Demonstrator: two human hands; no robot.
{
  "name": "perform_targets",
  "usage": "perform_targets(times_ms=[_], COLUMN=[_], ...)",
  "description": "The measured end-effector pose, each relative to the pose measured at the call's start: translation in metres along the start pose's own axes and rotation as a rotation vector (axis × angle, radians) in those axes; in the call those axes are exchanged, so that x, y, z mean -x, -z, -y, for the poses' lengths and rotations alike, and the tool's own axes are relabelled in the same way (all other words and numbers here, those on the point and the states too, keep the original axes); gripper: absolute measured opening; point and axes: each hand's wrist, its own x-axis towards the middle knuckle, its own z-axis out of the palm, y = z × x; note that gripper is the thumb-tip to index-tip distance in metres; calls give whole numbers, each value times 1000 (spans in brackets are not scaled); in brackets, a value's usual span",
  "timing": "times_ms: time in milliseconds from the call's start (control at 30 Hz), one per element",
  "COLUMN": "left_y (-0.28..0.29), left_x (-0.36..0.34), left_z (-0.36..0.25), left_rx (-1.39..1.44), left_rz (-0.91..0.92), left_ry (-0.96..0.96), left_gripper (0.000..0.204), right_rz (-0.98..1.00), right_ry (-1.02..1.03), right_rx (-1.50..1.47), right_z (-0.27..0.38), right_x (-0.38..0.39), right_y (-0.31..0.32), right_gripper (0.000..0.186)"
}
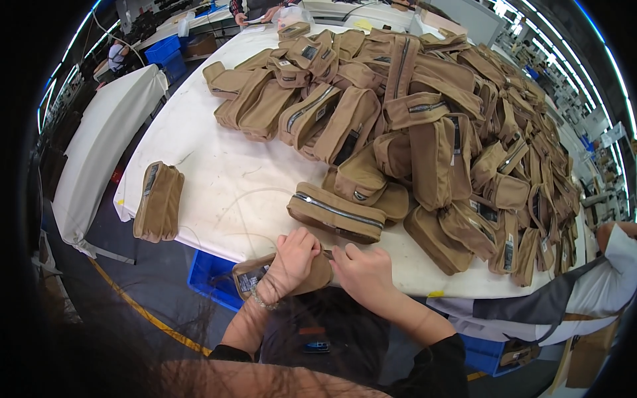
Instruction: Inspecting and trimming loose threads from finished tan bags.
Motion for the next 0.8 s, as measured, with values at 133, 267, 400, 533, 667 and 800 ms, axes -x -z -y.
perform_targets(times_ms=[133, 267, 400, 533, 667, 800], left_y=[3, 7, 8, 10, 11, 19], left_x=[-1, -1, 1, 2, 1, 1], left_z=[-1, 0, -1, -2, -2, -4], left_rx=[48, 76, 106, 109, 121, 131], left_rz=[5, 38, 42, 66, 76, 77], left_ry=[-3, 0, 14, 37, 52, 58], left_gripper=[7, 8, 9, 9, 9, 9], right_rz=[-4, 2, 31, 17, -15, -56], right_ry=[49, 60, 28, 20, -7, 4], right_rx=[40, 62, 59, 36, 39, -10], right_z=[-1, -3, -3, -7, -9, -11], right_x=[-5, -6, -3, 2, 1, 1], right_y=[-4, -7, -11, -16, -9, -3], right_gripper=[24, 24, 22, 20, 19, 20])
